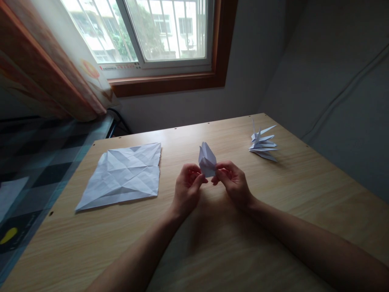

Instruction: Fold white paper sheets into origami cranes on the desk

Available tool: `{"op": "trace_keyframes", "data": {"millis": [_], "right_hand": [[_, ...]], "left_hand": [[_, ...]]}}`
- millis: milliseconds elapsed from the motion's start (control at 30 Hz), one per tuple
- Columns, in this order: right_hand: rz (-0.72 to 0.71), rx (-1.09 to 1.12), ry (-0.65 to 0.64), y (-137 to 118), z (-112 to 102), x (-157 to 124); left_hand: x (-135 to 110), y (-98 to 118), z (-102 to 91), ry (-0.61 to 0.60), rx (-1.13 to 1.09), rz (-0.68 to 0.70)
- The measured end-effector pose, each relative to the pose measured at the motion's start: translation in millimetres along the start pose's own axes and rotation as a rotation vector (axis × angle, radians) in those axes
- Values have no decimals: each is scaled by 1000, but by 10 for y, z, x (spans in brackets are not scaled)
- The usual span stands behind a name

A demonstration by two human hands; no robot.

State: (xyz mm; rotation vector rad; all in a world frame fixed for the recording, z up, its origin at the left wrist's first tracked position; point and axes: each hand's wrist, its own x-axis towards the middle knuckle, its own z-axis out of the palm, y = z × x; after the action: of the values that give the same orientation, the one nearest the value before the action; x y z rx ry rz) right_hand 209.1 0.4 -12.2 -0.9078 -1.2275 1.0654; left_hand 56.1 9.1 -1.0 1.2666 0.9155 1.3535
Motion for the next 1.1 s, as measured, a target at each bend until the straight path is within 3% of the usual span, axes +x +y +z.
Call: {"op": "trace_keyframes", "data": {"millis": [200, 367, 567, 900, 1100], "right_hand": [[52, 84, -45, -26, -23, 17], [28, -61, -23, -3, -27, 44], [106, 148, 36, 41, 18, 47], [64, 32, 60, 35, -22, 45], [16, -109, 45, 46, -38, 31]], "left_hand": [[-9, 8, -54, -46, 49, 42], [4, -32, -71, -98, 110, 98], [8, -160, -19, -25, -28, 48], [-4, -160, -57, -88, 133, 104], [3, -163, -40, -86, 92, 119]]}}
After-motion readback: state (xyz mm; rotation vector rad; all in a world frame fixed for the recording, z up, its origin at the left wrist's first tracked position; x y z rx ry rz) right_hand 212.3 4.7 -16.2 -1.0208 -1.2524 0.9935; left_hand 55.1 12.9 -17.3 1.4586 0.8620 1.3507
